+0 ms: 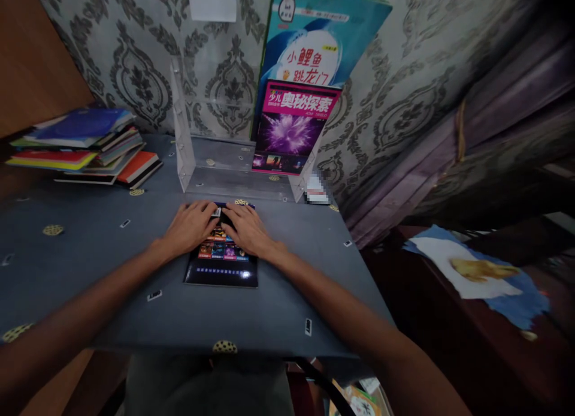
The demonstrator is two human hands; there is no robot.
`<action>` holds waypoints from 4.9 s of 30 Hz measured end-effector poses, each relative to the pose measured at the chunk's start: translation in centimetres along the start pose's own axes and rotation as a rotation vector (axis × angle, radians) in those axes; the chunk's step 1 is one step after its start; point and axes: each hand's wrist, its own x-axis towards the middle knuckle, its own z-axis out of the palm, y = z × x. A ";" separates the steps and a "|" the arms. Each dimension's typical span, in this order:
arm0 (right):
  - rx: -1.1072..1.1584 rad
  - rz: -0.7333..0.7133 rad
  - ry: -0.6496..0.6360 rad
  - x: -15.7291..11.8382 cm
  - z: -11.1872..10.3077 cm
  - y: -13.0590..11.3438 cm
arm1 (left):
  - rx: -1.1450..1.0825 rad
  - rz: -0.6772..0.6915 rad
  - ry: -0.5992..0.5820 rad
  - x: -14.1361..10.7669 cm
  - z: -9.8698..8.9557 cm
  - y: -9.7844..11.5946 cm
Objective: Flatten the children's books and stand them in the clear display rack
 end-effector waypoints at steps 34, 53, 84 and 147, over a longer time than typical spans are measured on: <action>-0.010 0.129 0.126 -2.3 -0.7 3.9 | 0.018 0.210 -0.046 2.2 0.0 -0.5; -0.001 0.226 0.148 -2.4 -0.9 4.1 | 0.070 0.235 -0.056 2.6 0.7 0.5; 0.168 0.238 0.244 -2.5 -1.0 4.6 | -0.221 0.527 -0.001 0.2 1.1 1.4; 0.169 0.031 0.126 -10.6 -2.2 2.5 | -0.269 0.645 -0.095 -8.3 -2.8 -0.4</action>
